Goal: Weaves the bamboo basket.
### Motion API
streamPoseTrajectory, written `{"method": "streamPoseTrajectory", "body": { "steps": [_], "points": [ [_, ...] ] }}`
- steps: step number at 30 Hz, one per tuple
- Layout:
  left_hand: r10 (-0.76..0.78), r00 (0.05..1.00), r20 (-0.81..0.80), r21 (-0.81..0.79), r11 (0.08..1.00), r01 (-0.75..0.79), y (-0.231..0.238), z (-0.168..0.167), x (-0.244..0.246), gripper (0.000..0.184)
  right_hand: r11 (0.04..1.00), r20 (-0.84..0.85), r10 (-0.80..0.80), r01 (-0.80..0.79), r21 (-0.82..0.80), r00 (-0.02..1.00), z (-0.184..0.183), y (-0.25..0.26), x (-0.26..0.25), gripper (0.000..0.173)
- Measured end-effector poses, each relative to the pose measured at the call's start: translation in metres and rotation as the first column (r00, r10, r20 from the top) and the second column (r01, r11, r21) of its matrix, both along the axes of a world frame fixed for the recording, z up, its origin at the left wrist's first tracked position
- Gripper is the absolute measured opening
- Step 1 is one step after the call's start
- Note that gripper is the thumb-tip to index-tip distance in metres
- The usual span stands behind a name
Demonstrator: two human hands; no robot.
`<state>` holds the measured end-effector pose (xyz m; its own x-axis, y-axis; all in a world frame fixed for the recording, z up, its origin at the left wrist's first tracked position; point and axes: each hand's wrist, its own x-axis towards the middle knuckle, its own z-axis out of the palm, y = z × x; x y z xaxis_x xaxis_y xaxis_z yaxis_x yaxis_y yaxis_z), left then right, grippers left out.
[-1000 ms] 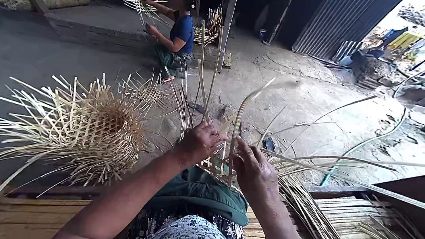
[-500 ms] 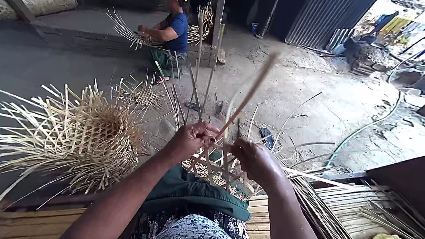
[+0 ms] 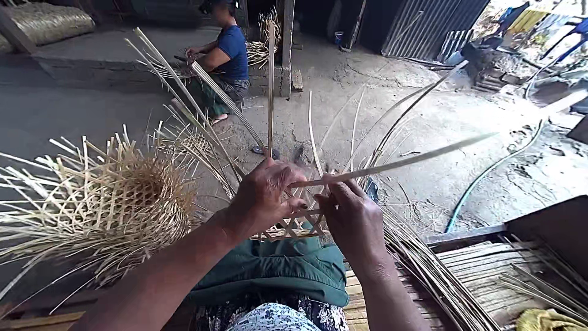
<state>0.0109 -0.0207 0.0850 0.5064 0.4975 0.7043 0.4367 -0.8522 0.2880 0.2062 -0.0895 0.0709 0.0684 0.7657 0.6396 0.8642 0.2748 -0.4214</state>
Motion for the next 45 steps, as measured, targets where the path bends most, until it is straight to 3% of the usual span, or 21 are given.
{"method": "streamPoseTrajectory", "body": {
  "steps": [2,4,5,7,9,10,11,12,14,16,18,21,22,24,27,29,31,34,36,42,45],
  "points": [
    [-0.035,0.996,0.084,-0.113,0.993,0.045,-0.003,-0.011,0.0,0.027,0.982,-0.177,0.075,-0.104,-0.16,0.981,0.007,0.001,0.007,0.018],
    [-0.07,0.986,0.153,-0.273,0.956,0.11,0.002,-0.025,-0.004,0.025,0.872,-0.534,0.203,-0.4,-0.281,0.82,0.006,0.009,0.021,0.015],
    [-0.075,0.98,0.187,-0.343,0.929,0.136,0.005,-0.032,-0.005,0.024,0.791,-0.705,0.243,-0.557,-0.254,0.666,0.001,0.015,0.026,0.012],
    [-0.048,0.974,0.22,-0.421,0.896,0.139,0.011,-0.041,-0.006,0.021,0.661,-0.862,0.273,-0.735,-0.154,0.426,-0.014,0.023,0.038,0.005],
    [-0.007,0.98,0.197,-0.353,0.932,0.078,0.018,-0.049,-0.003,0.018,0.621,-0.881,0.34,-0.782,-0.052,0.329,-0.027,0.026,0.045,0.004],
    [0.021,0.987,0.158,-0.271,0.962,0.023,0.021,-0.053,-0.002,0.019,0.637,-0.845,0.402,-0.771,-0.02,0.354,-0.03,0.023,0.044,0.007],
    [0.052,0.993,0.109,-0.174,0.984,-0.032,0.024,-0.057,0.0,0.02,0.671,-0.761,0.47,-0.741,-0.022,0.448,-0.03,0.019,0.041,0.014],
    [0.078,0.995,0.065,-0.087,0.994,-0.072,0.025,-0.06,0.002,0.021,0.744,-0.598,0.501,-0.664,-0.072,0.626,-0.027,0.013,0.034,0.02],
    [0.128,0.992,-0.015,0.025,0.992,-0.127,0.02,-0.062,0.005,0.026,0.934,-0.118,0.316,-0.33,-0.137,0.941,-0.018,-0.001,0.015,0.031],
    [0.126,0.991,-0.031,0.005,0.992,-0.126,0.01,-0.057,0.008,0.025,0.99,0.202,0.096,-0.071,-0.125,0.975,-0.012,-0.008,0.003,0.034],
    [0.062,0.998,0.024,-0.246,0.968,-0.054,0.0,-0.045,0.005,0.025,0.986,0.289,0.079,-0.031,-0.167,0.954,-0.01,-0.007,0.01,0.025],
    [-0.026,0.971,0.238,-0.715,0.672,0.193,0.0,-0.025,-0.004,0.041,0.935,0.217,0.263,-0.194,-0.296,0.94,-0.001,-0.005,0.027,0.027],
    [-0.034,0.949,0.312,-0.765,0.584,0.272,0.0,-0.022,-0.006,0.035,0.912,0.179,0.308,-0.236,-0.334,0.934,0.002,-0.003,0.029,0.031],
    [-0.096,0.893,0.44,-0.739,0.526,0.421,0.001,-0.026,-0.008,0.013,0.841,0.095,0.346,-0.264,-0.472,0.933,0.009,0.0,0.03,0.038],
    [-0.188,0.825,0.534,-0.588,0.618,0.521,0.004,-0.043,-0.006,0.008,0.681,-0.013,0.3,-0.224,-0.697,0.954,0.017,0.009,0.035,0.045],
    [-0.134,0.904,0.407,-0.452,0.83,0.327,-0.003,-0.046,-0.001,0.023,0.643,-0.013,0.258,-0.182,-0.744,0.966,0.018,0.011,0.031,0.048],
    [-0.132,0.975,0.178,-0.172,0.972,0.163,-0.012,-0.04,0.007,0.035,0.72,-0.012,0.235,-0.183,-0.669,0.972,0.015,0.008,0.025,0.046],
    [-0.104,0.971,-0.217,0.105,0.986,0.129,-0.007,-0.035,0.019,0.05,0.928,-0.028,0.21,-0.208,-0.308,0.977,-0.002,0.0,0.018,0.02],
    [-0.043,0.95,-0.31,0.143,0.986,0.091,0.008,-0.028,0.016,0.051,0.975,-0.038,0.164,-0.168,-0.147,0.986,-0.011,-0.004,0.019,0.017],
    [-0.004,0.998,-0.057,0.093,0.996,0.009,0.002,-0.018,0.021,0.044,0.997,-0.242,0.043,-0.056,-0.05,0.969,-0.025,-0.01,0.02,0.025],
    [0.018,1.0,0.014,0.022,1.0,-0.018,-0.004,-0.032,0.029,0.03,0.992,-0.248,0.001,-0.032,-0.122,0.969,-0.027,-0.006,0.017,0.028]
  ]
}}
